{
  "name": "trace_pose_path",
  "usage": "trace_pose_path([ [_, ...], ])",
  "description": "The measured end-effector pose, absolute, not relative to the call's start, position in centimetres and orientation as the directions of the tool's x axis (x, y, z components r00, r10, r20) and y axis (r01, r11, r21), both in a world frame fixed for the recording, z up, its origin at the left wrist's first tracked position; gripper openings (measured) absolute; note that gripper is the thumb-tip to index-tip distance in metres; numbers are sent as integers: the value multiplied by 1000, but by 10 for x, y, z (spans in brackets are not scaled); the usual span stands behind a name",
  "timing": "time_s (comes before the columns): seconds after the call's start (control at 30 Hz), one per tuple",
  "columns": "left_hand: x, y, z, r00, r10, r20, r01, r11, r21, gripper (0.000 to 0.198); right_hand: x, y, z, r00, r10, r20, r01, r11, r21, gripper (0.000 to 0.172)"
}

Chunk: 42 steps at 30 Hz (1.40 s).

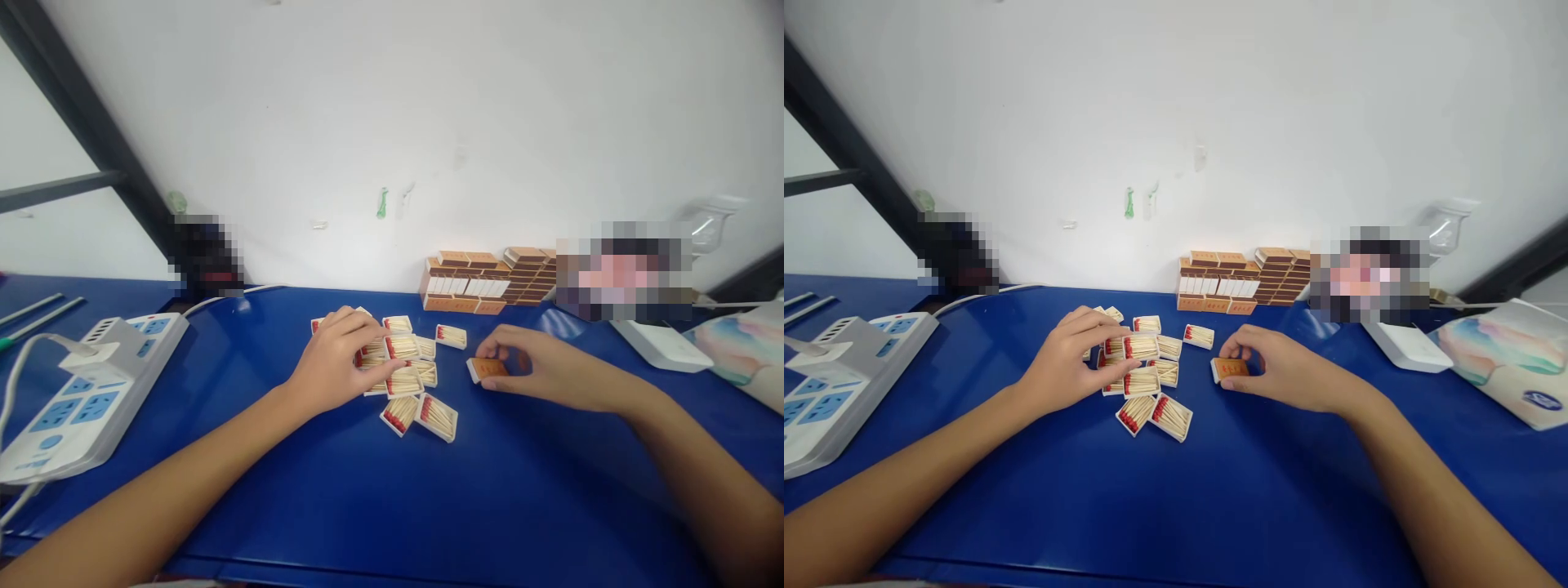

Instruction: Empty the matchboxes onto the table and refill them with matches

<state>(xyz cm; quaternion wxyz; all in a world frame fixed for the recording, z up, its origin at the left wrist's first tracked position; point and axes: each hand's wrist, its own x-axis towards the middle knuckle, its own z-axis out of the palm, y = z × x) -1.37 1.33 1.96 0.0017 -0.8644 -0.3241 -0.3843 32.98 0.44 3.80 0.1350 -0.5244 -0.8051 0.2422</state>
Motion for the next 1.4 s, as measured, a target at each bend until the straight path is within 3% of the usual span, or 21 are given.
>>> trace_pose_path([
  [0.13,-17,16,16,525,637,565,615,-742,267,33,328,9,37,-396,918,35,776,355,-521,32],
  [0.27,-18,16,18,515,639,571,618,-739,269,41,333,2,42,-387,920,-60,779,292,-556,43],
  [0.37,-18,16,21,509,624,593,605,-750,269,41,337,0,44,-410,906,-104,797,300,-524,32],
  [0.53,-14,9,26,509,550,662,544,-802,247,36,320,-2,47,-365,925,102,764,361,-536,29],
  [0.67,-5,-4,27,536,508,674,486,-839,246,49,280,-19,49,-443,862,246,610,491,-622,27],
  [0.8,0,-11,29,554,443,704,414,-881,229,37,250,-31,43,-513,802,307,531,577,-620,33],
  [0.93,1,-9,32,480,441,758,422,-874,241,33,239,-33,35,-304,891,338,381,439,-814,47],
  [1.03,2,-8,32,393,447,804,466,-850,244,35,231,-38,32,-66,972,226,126,233,-964,47],
  [1.17,3,-9,30,348,464,815,479,-835,271,32,220,-45,32,-242,970,-17,-16,-21,-1000,53],
  [1.3,3,-10,29,341,487,804,490,-822,290,33,220,-46,31,-18,1000,9,-76,8,-997,50],
  [1.4,4,-10,28,333,487,807,502,-816,286,32,220,-46,28,-143,989,-24,-77,-35,-996,48],
])
